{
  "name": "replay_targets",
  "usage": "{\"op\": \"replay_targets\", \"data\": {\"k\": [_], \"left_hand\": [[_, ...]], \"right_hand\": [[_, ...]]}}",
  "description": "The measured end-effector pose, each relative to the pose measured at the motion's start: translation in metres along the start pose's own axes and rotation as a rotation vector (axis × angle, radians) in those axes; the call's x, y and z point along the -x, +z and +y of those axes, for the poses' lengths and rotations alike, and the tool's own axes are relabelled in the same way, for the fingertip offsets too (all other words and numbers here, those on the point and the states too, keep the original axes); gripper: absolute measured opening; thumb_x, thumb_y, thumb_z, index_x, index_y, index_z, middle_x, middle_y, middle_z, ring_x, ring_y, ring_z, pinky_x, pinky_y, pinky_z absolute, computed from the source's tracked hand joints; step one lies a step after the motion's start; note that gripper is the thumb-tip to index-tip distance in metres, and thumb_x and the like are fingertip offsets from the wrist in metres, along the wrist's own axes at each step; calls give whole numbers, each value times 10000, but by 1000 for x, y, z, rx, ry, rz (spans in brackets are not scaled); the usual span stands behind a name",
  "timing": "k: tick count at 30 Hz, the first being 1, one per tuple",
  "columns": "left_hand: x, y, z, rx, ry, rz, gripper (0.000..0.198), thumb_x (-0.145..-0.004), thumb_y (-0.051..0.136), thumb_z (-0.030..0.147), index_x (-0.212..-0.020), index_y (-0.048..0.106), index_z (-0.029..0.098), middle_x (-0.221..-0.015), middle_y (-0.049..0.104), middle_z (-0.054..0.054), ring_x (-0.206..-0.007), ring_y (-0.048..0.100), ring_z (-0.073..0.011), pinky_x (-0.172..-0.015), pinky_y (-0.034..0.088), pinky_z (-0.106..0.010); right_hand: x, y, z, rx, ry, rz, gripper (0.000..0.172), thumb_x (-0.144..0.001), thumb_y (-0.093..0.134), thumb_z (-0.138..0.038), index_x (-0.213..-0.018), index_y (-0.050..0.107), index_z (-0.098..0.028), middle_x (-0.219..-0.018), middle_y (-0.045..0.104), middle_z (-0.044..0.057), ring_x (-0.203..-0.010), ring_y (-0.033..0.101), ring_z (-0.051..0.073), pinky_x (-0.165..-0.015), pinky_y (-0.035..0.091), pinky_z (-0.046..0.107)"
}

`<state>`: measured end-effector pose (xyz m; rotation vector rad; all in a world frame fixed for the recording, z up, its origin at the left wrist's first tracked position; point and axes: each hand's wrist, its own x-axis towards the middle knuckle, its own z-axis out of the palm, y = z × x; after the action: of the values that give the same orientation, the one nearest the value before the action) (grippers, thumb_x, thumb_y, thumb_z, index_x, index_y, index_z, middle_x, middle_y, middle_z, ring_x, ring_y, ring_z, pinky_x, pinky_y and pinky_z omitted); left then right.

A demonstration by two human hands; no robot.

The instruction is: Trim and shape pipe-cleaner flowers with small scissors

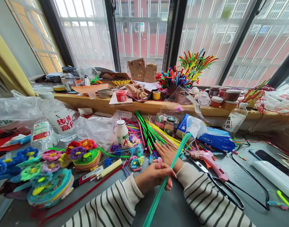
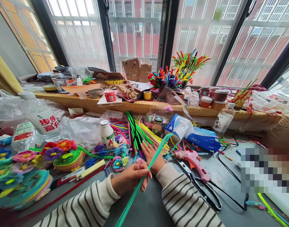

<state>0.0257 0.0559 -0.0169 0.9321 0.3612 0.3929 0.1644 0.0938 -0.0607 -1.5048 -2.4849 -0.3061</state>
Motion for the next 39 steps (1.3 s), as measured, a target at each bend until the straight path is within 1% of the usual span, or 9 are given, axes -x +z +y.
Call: {"op": "replay_targets", "data": {"k": [3, 6, 10, 13, 16, 25, 31, 36, 39], "left_hand": [[0, 0, 0, -6, -2, 0, 241, -655, 591, 333, -698, 611, 97, -484, 585, -17, -430, 533, -100, -439, 396, -201], [1, 0, 1, -11, -12, 9, 237, -668, 577, 332, -711, 611, 101, -489, 586, -17, -432, 531, -97, -448, 390, -202], [3, 0, 2, -13, -33, 23, 233, -673, 572, 333, -717, 610, 107, -489, 582, -14, -449, 535, -100, -487, 401, -214], [3, 1, 2, -1, -31, 22, 227, -665, 581, 328, -707, 611, 107, -488, 582, -13, -447, 534, -101, -492, 405, -219], [3, 2, 3, 7, -15, 26, 213, -666, 581, 315, -695, 612, 106, -480, 582, -15, -444, 532, -100, -484, 400, -214], [4, 5, 4, -13, -21, 43, 206, -641, 606, 308, -676, 617, 105, -485, 587, -21, -428, 516, -93, -457, 368, -208], [1, 4, 2, 18, 28, 135, 160, -611, 642, 251, -676, 611, 109, -489, 582, -11, -441, 510, -80, -467, 366, -191], [-1, 1, 4, 72, 161, 334, 160, -677, 580, 269, -652, 596, 112, -469, 554, 8, -420, 476, -55, -467, 357, -171], [-2, -2, 4, 104, 174, 418, 178, -689, 567, 286, -673, 594, 111, -484, 555, 8, -427, 473, -49, -474, 357, -166]], "right_hand": [[0, 0, -1, -4, 10, 0, 620, -783, 351, -478, -1292, 227, -147, -1331, 258, 77, -1169, 306, 247, -933, 274, 418], [0, -10, 2, -9, 17, 47, 605, -791, 328, -493, -1286, 248, -156, -1345, 222, 81, -1186, 276, 240, -948, 255, 404], [1, -12, 7, 4, 178, 142, 619, -797, 277, -522, -1267, 290, -120, -1334, 244, 111, -1207, 227, 247, -943, 256, 403], [4, 0, 9, 42, 222, 85, 634, -786, 268, -548, -1249, 328, -118, -1312, 297, 110, -1204, 232, 256, -956, 215, 420], [5, 7, 9, 57, 230, 56, 646, -782, 247, -566, -1251, 329, -130, -1314, 295, 98, -1209, 217, 260, -968, 180, 426], [6, 6, 8, 55, 217, 76, 668, -770, 239, -587, -1256, 319, -136, -1310, 304, 99, -1208, 216, 264, -957, 199, 437], [6, 2, 9, 16, 205, 62, 634, -780, 287, -547, -1250, 333, -125, -1310, 301, 102, -1211, 211, 264, -963, 197, 429], [5, -16, 3, -288, 241, 90, 528, -766, 413, -415, -1200, 412, -115, -1266, 375, 120, -1199, 231, 279, -975, 168, 450], [3, -27, 2, -379, 256, 127, 426, -734, 473, -354, -1100, 516, -140, -1194, 464, 111, -1181, 267, 280, -966, 199, 451]]}}
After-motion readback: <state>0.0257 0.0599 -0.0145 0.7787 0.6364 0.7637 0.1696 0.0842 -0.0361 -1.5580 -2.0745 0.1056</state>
